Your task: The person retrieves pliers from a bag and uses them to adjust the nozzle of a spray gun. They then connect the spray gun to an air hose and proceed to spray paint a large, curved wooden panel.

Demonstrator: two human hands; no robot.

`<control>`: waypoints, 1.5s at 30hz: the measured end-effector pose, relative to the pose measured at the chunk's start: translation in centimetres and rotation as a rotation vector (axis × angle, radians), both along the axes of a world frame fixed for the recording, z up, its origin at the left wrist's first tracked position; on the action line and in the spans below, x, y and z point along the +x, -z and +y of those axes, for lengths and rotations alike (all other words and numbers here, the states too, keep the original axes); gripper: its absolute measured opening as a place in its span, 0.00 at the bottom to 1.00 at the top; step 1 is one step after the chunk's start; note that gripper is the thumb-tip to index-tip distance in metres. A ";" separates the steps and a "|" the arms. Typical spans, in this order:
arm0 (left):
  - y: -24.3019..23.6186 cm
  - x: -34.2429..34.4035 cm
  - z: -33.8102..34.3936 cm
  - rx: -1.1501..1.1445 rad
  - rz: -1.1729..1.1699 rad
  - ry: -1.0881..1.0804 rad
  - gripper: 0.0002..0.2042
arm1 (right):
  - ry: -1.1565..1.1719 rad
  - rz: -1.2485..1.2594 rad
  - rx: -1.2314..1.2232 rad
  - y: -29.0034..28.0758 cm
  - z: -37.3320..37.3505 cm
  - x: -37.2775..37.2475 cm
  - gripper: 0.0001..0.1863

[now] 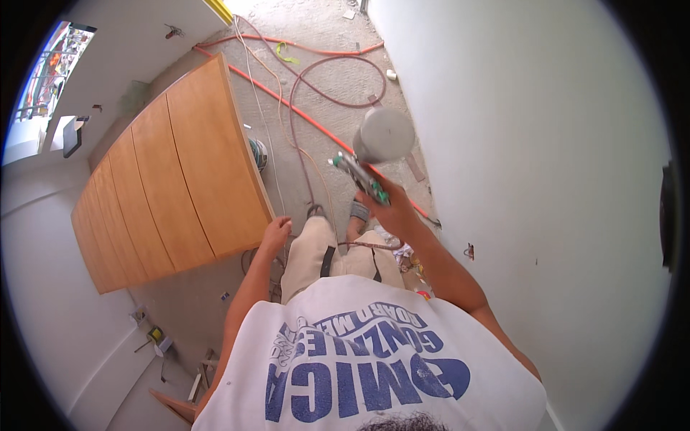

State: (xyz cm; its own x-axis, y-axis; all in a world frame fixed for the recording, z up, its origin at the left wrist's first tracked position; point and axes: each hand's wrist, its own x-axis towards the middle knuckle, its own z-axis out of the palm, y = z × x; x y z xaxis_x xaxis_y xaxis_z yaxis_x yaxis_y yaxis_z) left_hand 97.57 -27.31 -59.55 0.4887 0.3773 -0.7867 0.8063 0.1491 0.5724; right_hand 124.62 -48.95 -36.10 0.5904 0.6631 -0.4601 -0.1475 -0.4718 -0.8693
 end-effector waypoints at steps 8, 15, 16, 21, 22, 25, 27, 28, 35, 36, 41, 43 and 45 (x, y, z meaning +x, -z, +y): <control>5.7 -13.5 -3.0 0.179 0.261 0.144 0.18 | -0.112 0.054 0.119 6.7 9.2 5.6 0.32; 6.0 -13.2 -6.3 -0.017 0.301 0.097 0.18 | -0.841 0.141 -0.183 8.3 11.2 9.3 0.28; 5.9 -11.9 -6.5 -0.084 0.305 0.021 0.18 | -0.933 0.276 -0.287 7.3 12.1 9.9 0.28; 5.8 -5.6 -6.9 -0.147 0.152 -0.255 0.17 | -0.759 -0.084 0.063 10.7 14.3 9.8 0.28; 5.5 -4.4 -7.3 -0.193 0.152 -0.351 0.17 | -0.739 -0.073 0.058 10.4 15.4 10.2 0.28; 3.5 -0.7 -7.9 -0.269 0.142 -0.561 0.18 | -0.686 -0.140 0.126 8.9 18.0 12.0 0.28; 2.3 0.6 -8.9 -0.268 0.149 -0.613 0.18 | -0.794 -0.126 0.129 9.0 17.7 13.3 0.28; 1.6 1.3 -9.6 -0.252 0.162 -0.644 0.18 | -0.850 -0.117 0.133 8.8 17.6 14.0 0.28; -0.8 3.2 -19.1 -0.260 0.218 -0.824 0.18 | -1.234 0.082 0.107 7.2 13.9 18.3 0.29; -1.0 4.0 -20.5 -0.278 0.224 -0.825 0.18 | -1.166 0.073 0.088 6.1 13.7 19.0 0.29; -0.8 8.3 -23.1 -0.097 0.100 -0.668 0.18 | -0.877 0.103 0.081 0.9 16.1 23.7 0.30; -0.6 10.4 -21.4 -0.092 0.066 -0.752 0.19 | -0.775 0.072 0.109 -0.8 18.4 25.9 0.30; -0.9 12.6 -19.4 -0.048 0.126 -0.720 0.19 | -0.703 0.029 0.107 -3.3 21.4 28.2 0.29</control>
